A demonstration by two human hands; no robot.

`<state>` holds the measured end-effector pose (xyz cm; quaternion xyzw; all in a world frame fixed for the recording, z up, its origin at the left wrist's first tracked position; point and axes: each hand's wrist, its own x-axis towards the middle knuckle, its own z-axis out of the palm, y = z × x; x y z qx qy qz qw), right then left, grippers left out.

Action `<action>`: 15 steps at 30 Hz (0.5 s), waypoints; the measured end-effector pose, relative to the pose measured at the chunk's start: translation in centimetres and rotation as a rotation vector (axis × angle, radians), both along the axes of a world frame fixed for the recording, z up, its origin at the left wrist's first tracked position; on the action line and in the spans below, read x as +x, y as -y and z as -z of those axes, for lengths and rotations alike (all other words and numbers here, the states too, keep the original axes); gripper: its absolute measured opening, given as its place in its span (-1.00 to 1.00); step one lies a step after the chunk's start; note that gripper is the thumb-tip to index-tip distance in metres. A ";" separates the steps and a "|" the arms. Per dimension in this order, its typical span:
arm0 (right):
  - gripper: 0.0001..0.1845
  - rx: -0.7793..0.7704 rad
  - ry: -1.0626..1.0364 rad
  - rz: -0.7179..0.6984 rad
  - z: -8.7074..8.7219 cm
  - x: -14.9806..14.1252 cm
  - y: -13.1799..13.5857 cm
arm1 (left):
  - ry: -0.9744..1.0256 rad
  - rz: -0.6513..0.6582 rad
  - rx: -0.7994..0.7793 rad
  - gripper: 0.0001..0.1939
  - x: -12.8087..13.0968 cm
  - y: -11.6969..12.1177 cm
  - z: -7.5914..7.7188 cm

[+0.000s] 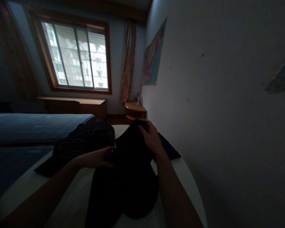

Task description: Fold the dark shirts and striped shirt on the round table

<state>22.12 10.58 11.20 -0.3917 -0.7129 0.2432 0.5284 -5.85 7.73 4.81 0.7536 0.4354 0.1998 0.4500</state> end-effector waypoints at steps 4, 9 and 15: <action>-0.36 -0.149 0.115 -0.107 0.9 0.3 -0.1 | -0.050 -0.195 0.155 -0.60 -0.8 -0.7 0.4; 0.37 -0.296 0.427 -0.239 3.6 0.6 -0.3 | 0.005 -0.658 0.481 -0.78 -1.7 -2.7 -0.5; 0.60 -0.554 0.722 -0.240 6.6 0.2 -1.0 | -0.026 -0.382 0.450 -0.41 -0.8 -2.1 0.1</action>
